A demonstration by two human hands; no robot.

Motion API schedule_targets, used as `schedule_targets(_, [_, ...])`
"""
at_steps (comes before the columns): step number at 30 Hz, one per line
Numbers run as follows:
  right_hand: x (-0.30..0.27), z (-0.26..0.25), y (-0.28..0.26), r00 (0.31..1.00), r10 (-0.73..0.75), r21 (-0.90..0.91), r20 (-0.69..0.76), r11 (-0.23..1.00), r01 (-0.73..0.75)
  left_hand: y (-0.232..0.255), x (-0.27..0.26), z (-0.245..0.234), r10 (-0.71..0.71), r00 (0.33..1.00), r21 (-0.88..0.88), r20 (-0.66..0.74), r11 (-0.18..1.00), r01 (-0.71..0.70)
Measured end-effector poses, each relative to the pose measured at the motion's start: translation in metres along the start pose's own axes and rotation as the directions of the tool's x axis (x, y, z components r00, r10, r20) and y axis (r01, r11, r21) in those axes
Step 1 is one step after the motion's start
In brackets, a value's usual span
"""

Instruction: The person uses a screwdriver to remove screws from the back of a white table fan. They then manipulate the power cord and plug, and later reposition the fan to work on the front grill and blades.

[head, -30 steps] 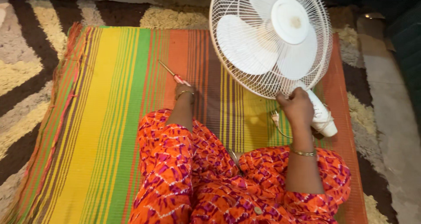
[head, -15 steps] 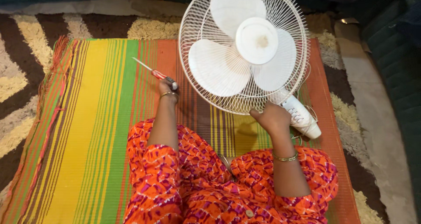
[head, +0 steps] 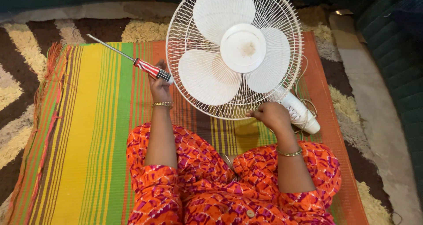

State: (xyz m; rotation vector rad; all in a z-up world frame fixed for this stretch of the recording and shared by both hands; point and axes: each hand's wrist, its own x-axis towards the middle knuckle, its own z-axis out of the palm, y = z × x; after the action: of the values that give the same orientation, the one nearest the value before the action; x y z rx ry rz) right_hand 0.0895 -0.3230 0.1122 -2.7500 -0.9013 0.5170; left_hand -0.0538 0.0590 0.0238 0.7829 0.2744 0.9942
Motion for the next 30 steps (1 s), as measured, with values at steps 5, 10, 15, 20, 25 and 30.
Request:
schedule_targets(5, [0.003,-0.005,-0.002,0.996,-0.038,0.054,0.079,0.998,0.034,-0.001,0.002,-0.009,-0.089,0.984,-0.27,0.155,0.954,0.129])
schedule_targets(10, [-0.004,-0.016,-0.004,0.966,-0.103,0.205,0.236,0.977,0.054,-0.009,0.006,-0.024,-0.069,0.979,-0.217,0.191,0.97,0.11])
schedule_targets(15, [-0.018,-0.022,-0.023,0.938,-0.242,0.342,0.249,0.928,0.148,-0.009,-0.003,-0.014,-0.104,0.971,-0.046,0.216,0.992,0.117])
schedule_targets(20, [-0.022,-0.01,-0.04,0.844,-0.457,0.445,-0.282,0.717,0.537,-0.006,-0.016,0.005,-0.036,0.958,0.228,0.284,0.973,-0.031])
schedule_targets(25, [-0.023,0.018,-0.066,0.752,-0.503,0.414,-0.425,0.631,0.656,-0.011,-0.038,0.034,0.125,0.899,0.575,0.42,0.729,-0.371])
schedule_targets(30, [-0.018,0.032,-0.077,0.767,-0.463,0.56,-0.444,0.525,0.641,-0.008,-0.08,0.072,-0.068,0.908,0.652,0.414,0.718,-0.244])
